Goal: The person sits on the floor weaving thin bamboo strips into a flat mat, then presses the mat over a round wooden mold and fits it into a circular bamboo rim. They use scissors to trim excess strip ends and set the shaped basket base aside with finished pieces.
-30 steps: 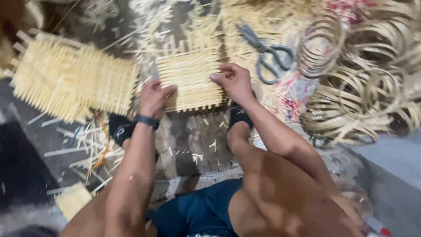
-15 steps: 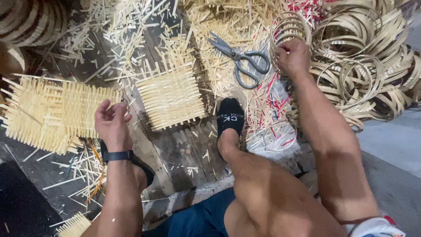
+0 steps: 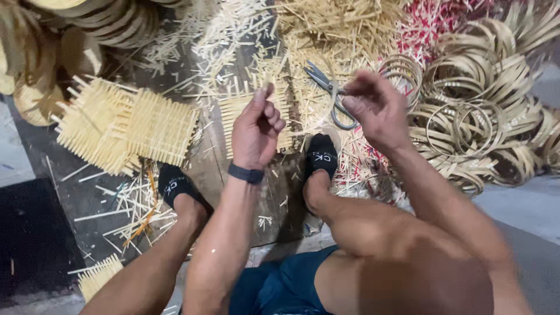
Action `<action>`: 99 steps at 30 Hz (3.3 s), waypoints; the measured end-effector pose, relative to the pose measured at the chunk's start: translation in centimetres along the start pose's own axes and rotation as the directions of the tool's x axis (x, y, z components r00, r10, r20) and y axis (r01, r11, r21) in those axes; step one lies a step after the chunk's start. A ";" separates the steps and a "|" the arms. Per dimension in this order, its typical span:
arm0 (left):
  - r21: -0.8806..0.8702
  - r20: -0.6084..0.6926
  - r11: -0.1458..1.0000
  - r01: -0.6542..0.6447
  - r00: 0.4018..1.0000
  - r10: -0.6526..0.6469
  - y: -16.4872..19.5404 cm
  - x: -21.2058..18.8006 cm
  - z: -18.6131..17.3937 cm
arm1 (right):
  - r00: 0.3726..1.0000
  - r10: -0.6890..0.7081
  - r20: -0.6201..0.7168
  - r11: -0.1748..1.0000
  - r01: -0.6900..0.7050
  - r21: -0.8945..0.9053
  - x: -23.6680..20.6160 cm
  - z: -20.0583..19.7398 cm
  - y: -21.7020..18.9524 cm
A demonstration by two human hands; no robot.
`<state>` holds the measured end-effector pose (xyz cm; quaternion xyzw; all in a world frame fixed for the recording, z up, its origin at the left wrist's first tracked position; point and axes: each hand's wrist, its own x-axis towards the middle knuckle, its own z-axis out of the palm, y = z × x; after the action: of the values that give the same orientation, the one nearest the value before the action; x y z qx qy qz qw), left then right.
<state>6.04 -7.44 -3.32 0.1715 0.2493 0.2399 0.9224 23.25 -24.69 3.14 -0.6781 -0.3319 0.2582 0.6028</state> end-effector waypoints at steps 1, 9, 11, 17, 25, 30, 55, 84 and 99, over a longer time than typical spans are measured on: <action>0.101 0.002 0.995 0.018 1.000 -0.018 1.0 -0.7 0.4 | 0.975 -0.211 0.074 0.948 0.222 -0.229 0.5 -0.2 -1.7; 0.334 -0.021 0.914 0.231 0.971 -0.237 4.7 -6.2 5.4 | 0.727 -0.287 0.623 0.608 0.641 -0.468 3.4 4.9 -9.5; 0.339 -0.041 0.882 0.327 0.942 -0.333 6.6 -6.2 6.1 | 0.637 -0.366 0.679 0.529 0.742 -0.411 3.5 6.1 -10.9; 0.376 -0.196 0.870 0.318 0.945 -0.260 7.7 -6.0 6.8 | 0.495 -0.452 0.742 0.224 0.868 -0.443 3.1 10.3 -12.5; 0.116 -0.141 0.973 0.198 0.973 -0.181 6.7 -5.0 3.8 | 0.656 -0.406 0.637 0.424 0.752 -0.505 3.8 12.8 -10.1; 0.154 -0.030 0.985 -0.073 0.996 0.078 7.7 -3.2 1.3 | 0.950 0.245 0.194 0.961 -0.211 -0.180 6.3 10.9 -8.4; 0.469 -0.206 0.872 0.138 0.977 -0.044 9.9 -2.2 -2.0 | 0.773 0.449 0.448 0.723 -0.609 0.326 3.9 11.2 0.8; 0.971 -0.235 0.080 0.225 0.844 0.481 4.1 3.3 -15.5 | 0.937 0.295 -0.186 0.822 -0.348 -0.450 2.4 13.9 15.7; 0.883 -0.440 0.346 0.316 0.813 0.380 3.9 3.8 -16.4 | 0.958 0.220 -0.184 0.796 -0.285 -0.533 1.6 14.2 15.0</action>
<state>-1.35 0.98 -16.43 0.5898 0.6044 0.1119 0.5237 15.68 -15.10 -13.64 -0.8751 -0.2643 0.1901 0.3580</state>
